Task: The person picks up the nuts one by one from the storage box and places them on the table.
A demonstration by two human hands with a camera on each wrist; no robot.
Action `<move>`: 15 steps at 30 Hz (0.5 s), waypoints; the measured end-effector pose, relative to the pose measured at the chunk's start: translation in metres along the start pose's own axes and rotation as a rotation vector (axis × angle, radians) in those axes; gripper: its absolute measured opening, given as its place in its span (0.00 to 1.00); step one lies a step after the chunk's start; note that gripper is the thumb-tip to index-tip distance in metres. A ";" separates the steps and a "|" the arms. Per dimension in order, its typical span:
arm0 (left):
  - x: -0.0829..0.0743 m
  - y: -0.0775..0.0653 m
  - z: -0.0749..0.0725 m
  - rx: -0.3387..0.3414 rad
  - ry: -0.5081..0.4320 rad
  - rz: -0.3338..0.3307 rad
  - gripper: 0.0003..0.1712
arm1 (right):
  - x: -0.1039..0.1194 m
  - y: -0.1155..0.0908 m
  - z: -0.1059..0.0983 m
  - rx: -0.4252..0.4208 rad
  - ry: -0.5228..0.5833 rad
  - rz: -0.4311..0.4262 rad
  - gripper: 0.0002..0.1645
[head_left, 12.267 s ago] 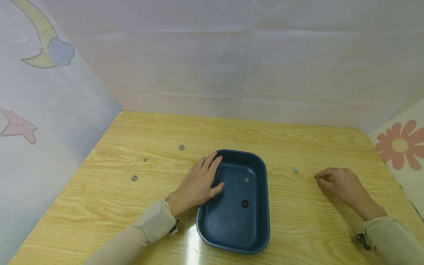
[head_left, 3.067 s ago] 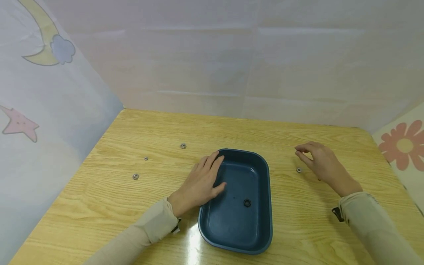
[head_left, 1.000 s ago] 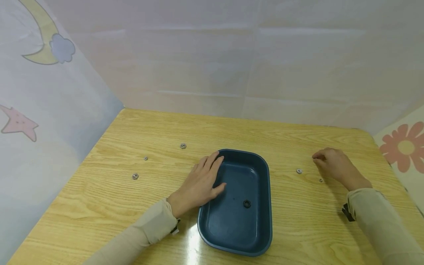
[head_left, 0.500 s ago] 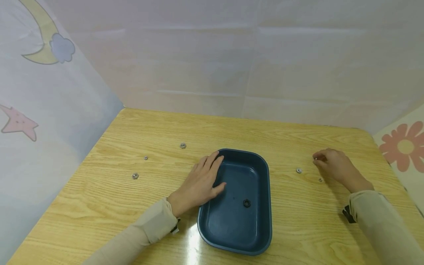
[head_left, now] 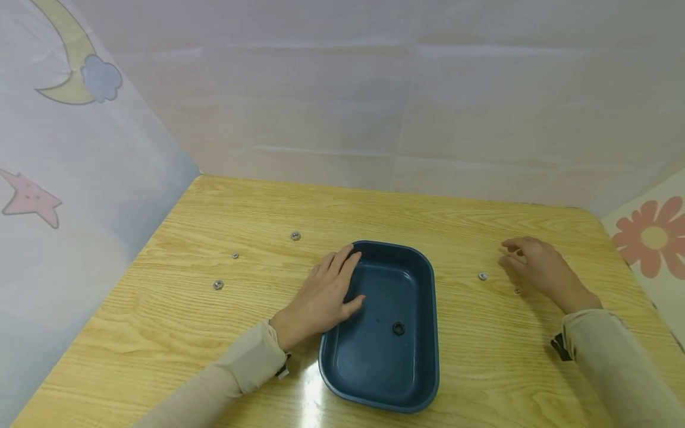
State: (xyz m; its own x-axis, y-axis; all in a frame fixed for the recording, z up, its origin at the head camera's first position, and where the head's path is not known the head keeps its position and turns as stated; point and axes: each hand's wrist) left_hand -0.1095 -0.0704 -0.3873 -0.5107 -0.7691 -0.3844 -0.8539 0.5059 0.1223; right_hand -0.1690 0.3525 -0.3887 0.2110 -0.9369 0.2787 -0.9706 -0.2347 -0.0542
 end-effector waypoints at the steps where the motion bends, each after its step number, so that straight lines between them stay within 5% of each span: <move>1: 0.000 0.000 0.000 0.001 -0.001 -0.001 0.45 | 0.001 0.000 0.000 -0.011 -0.004 -0.006 0.30; 15: -0.001 -0.001 -0.001 0.012 -0.011 -0.007 0.45 | 0.037 -0.005 -0.004 -0.079 -0.033 -0.075 0.27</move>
State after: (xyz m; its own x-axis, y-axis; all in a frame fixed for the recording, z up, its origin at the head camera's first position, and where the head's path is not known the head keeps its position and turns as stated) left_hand -0.1084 -0.0704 -0.3856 -0.5039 -0.7682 -0.3948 -0.8559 0.5055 0.1090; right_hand -0.1567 0.3199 -0.3739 0.2854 -0.9259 0.2475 -0.9579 -0.2842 0.0415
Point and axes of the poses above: each hand's wrist, its own y-axis towards the middle knuckle, its own z-axis out of the palm, x = y × z, and after that the axes turned 5 degrees about -y, right-handed
